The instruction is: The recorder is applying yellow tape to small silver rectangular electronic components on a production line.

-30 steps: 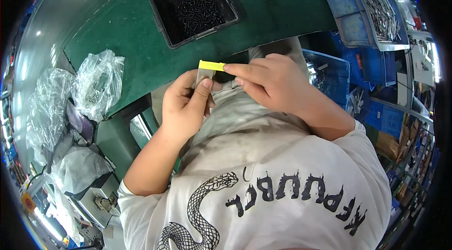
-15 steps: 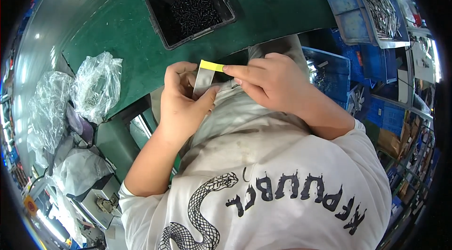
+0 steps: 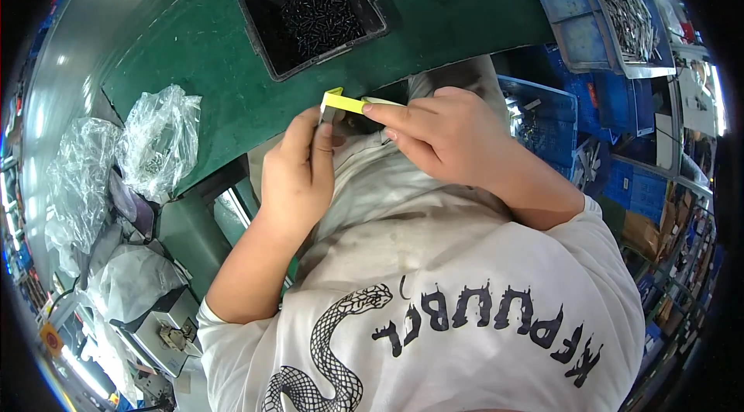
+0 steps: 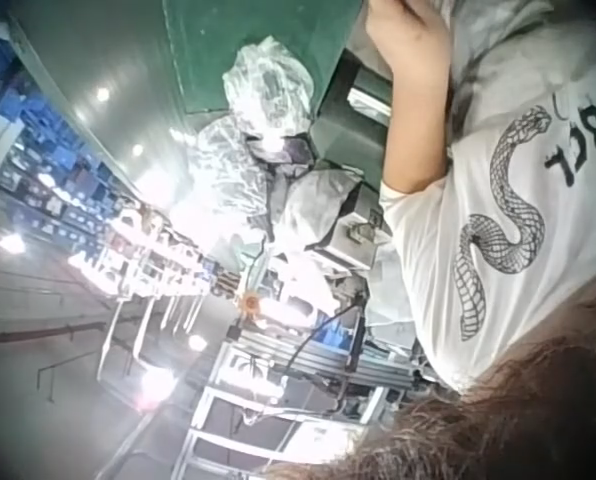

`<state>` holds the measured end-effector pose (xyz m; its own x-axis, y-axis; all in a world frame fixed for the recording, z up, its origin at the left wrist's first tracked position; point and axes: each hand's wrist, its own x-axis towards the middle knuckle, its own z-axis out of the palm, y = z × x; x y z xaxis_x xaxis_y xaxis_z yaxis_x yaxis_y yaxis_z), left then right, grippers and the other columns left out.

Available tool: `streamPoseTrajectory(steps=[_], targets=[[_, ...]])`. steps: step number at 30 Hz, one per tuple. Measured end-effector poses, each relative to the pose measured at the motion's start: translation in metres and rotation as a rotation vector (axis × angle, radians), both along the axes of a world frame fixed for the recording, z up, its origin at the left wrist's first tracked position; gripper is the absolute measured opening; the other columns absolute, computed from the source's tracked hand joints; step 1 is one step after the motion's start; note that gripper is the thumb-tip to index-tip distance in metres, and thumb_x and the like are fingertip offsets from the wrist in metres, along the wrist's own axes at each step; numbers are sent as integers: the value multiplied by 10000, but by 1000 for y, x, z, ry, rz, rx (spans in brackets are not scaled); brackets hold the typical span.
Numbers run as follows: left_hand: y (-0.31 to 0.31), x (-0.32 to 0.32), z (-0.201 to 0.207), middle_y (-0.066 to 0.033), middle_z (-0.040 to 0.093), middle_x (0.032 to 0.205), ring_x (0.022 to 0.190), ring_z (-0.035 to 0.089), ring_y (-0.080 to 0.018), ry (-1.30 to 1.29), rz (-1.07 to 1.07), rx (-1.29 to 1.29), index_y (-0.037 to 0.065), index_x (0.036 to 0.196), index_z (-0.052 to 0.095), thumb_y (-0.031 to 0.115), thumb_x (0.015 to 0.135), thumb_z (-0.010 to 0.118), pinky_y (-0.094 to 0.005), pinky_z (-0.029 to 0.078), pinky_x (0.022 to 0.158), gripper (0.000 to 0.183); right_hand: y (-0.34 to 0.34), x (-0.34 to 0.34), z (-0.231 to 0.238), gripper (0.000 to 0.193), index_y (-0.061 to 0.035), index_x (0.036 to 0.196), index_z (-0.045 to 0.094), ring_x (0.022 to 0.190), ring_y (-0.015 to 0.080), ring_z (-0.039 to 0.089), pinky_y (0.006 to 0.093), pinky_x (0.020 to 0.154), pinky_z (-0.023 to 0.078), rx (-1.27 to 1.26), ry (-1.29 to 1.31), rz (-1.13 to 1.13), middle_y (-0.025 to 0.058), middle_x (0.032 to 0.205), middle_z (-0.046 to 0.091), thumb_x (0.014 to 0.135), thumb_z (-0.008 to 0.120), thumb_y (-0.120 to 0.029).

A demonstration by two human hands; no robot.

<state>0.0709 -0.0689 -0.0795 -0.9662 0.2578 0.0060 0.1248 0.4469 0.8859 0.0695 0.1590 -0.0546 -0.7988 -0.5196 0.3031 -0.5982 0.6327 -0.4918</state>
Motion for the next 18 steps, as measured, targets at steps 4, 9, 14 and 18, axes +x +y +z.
streamPoseTrajectory(steps=[4,9,14,18], targets=[[3,-3,6,-127,712,1037,795,697,-156,-193,44,289,-21,1180,537,115,1041,448,-271,539,667,214,2,0,3,391,-120,1245,640,513,189,510,314,520,373,19,-23,-5,3,626,564,856,665,-102],[1,-4,9,-110,701,1068,764,660,-111,-403,18,414,-11,1168,523,168,1068,388,-215,498,613,246,4,1,0,411,-131,1250,640,517,187,517,312,530,380,31,-11,-26,0,639,576,841,663,-98],[0,-4,10,-118,701,1038,723,654,-116,-440,7,463,-14,1153,522,156,1066,388,-222,493,589,234,4,1,0,422,-132,1246,647,523,189,521,315,532,384,53,-8,-34,3,639,570,826,663,-90],[1,-4,10,-128,701,1017,686,651,-126,-467,3,499,-22,1144,518,144,1065,383,-227,488,568,228,5,1,-1,412,-134,1234,657,523,189,519,315,534,384,66,-13,-41,5,636,566,825,660,-86]])
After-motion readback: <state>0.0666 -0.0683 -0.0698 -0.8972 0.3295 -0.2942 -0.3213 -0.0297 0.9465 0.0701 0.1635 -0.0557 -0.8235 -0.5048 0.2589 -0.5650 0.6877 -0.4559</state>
